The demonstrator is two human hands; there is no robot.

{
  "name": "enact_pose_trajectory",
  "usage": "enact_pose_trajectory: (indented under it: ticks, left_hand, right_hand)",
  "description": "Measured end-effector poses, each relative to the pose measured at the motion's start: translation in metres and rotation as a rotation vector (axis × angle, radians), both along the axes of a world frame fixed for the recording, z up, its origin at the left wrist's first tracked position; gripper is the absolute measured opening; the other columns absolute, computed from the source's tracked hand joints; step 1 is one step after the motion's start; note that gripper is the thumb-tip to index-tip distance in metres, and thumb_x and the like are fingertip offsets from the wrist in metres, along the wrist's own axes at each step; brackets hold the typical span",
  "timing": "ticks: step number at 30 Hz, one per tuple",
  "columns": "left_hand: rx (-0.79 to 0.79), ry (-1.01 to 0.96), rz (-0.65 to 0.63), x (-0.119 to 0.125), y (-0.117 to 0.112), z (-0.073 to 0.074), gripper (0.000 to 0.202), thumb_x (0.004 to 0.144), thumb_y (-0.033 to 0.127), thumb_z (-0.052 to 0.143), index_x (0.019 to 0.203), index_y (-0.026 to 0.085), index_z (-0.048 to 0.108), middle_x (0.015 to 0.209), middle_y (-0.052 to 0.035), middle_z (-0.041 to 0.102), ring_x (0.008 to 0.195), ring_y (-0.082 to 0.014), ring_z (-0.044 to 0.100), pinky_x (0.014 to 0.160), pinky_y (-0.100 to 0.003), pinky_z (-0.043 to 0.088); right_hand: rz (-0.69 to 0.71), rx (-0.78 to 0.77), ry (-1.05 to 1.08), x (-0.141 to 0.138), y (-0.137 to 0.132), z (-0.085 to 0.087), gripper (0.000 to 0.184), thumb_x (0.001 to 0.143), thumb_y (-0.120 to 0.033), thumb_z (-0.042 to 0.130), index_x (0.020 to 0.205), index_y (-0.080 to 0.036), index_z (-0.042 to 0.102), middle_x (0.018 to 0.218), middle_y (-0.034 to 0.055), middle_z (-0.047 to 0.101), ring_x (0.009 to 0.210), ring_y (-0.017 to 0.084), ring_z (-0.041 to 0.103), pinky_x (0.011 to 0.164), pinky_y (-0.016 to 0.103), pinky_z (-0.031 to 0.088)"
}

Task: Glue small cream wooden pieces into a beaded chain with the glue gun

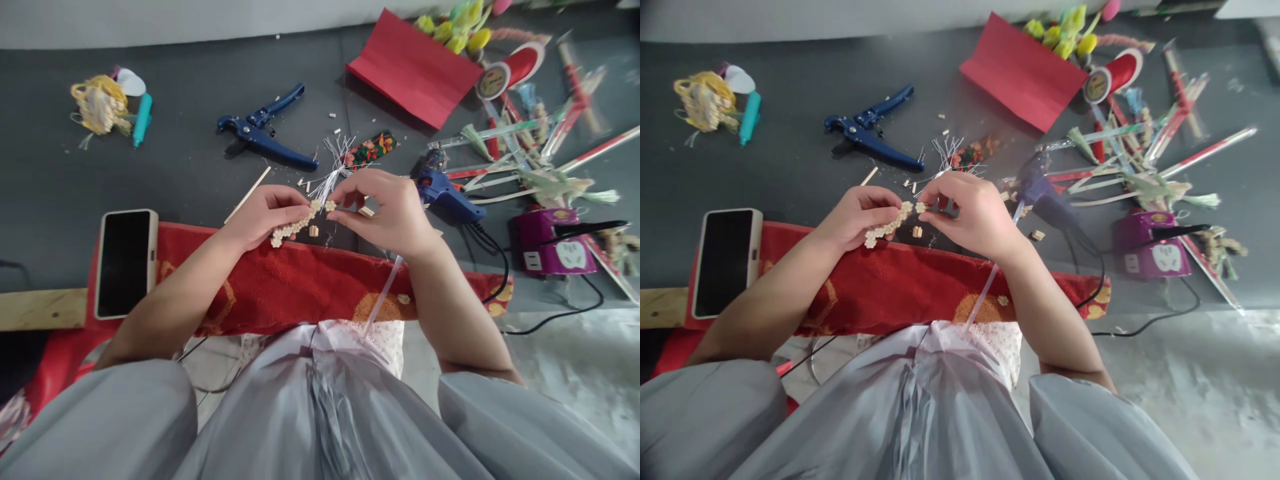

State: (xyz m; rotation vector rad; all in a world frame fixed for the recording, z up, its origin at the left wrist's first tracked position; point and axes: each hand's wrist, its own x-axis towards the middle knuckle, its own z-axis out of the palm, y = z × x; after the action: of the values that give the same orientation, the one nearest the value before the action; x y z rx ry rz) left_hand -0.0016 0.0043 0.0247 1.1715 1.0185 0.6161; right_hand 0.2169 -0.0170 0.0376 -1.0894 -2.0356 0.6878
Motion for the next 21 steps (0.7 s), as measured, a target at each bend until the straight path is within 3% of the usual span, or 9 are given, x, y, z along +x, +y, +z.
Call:
enact_pose_trajectory:
  ticks: [10, 21]
  left_hand:
    - [-0.078, 0.018, -0.009, -0.003, 0.005, 0.002, 0.029, 0.054, 0.032, 0.08, 0.07, 0.014, 0.066, 0.056, 0.0041, 0.059, 0.047, -0.0059, 0.053, 0.046, -0.019, 0.044]
    - [-0.152, 0.022, 0.0, -0.007, 0.01, 0.003, 0.016, 0.057, 0.024, 0.079, 0.066, 0.014, 0.071, 0.055, 0.0023, 0.061, 0.048, -0.0068, 0.054, 0.048, -0.02, 0.044]
  right_hand:
    - [0.003, -0.028, 0.047, -0.007, 0.0, -0.006, 0.005, 0.08, -0.024, 0.071, 0.081, -0.02, 0.068, 0.082, 0.0024, 0.071, 0.072, 0.015, 0.061, 0.069, 0.031, 0.051]
    - [-0.006, -0.083, 0.087, -0.013, -0.001, -0.013, 0.013, 0.079, -0.031, 0.075, 0.079, -0.02, 0.068, 0.079, 0.002, 0.072, 0.07, 0.015, 0.063, 0.066, 0.029, 0.052]
